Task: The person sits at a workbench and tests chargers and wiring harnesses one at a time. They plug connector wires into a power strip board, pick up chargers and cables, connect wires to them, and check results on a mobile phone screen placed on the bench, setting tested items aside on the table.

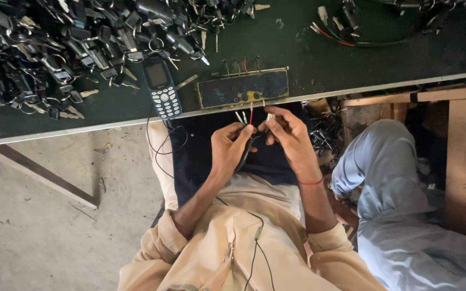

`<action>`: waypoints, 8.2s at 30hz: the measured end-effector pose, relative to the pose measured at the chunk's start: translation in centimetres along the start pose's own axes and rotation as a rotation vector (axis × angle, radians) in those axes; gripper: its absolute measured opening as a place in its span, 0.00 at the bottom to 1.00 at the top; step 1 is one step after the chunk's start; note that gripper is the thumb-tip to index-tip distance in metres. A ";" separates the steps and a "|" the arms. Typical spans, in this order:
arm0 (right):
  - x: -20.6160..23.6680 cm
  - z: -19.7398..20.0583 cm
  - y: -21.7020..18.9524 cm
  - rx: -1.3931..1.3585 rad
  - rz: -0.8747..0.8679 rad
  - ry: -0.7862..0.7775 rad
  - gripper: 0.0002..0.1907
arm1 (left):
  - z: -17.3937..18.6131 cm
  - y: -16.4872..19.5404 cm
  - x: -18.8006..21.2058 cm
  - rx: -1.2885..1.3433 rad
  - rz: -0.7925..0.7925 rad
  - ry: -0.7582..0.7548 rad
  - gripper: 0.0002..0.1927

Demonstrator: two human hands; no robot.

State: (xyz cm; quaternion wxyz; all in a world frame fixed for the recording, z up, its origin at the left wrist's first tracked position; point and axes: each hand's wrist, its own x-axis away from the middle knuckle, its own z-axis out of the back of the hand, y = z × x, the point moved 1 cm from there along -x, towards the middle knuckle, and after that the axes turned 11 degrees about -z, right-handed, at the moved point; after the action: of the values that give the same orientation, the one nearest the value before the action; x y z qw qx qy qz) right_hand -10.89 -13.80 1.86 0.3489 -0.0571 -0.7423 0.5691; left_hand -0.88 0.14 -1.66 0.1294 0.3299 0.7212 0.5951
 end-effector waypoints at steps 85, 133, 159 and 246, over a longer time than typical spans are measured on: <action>-4.0 -0.4 1.6 0.016 -0.029 0.048 0.16 | 0.9 -1.3 -1.6 -0.109 -0.047 -0.146 0.14; -4.6 0.1 1.5 -0.050 -0.111 0.044 0.16 | 0.7 1.4 -1.6 -0.446 -0.291 -0.014 0.15; -4.5 0.0 1.2 -0.068 -0.130 0.014 0.15 | 1.2 4.0 -0.5 -0.799 -0.705 0.133 0.10; 9.0 4.2 -8.9 0.743 0.352 -0.003 0.24 | -0.7 24.2 4.6 -1.047 -1.239 -0.336 0.19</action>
State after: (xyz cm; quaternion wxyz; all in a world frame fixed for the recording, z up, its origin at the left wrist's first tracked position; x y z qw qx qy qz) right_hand -17.30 -15.93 13.31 0.2419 -0.0525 -0.4658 0.8495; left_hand 3.06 4.25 22.29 0.6770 -0.1457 0.3730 0.6175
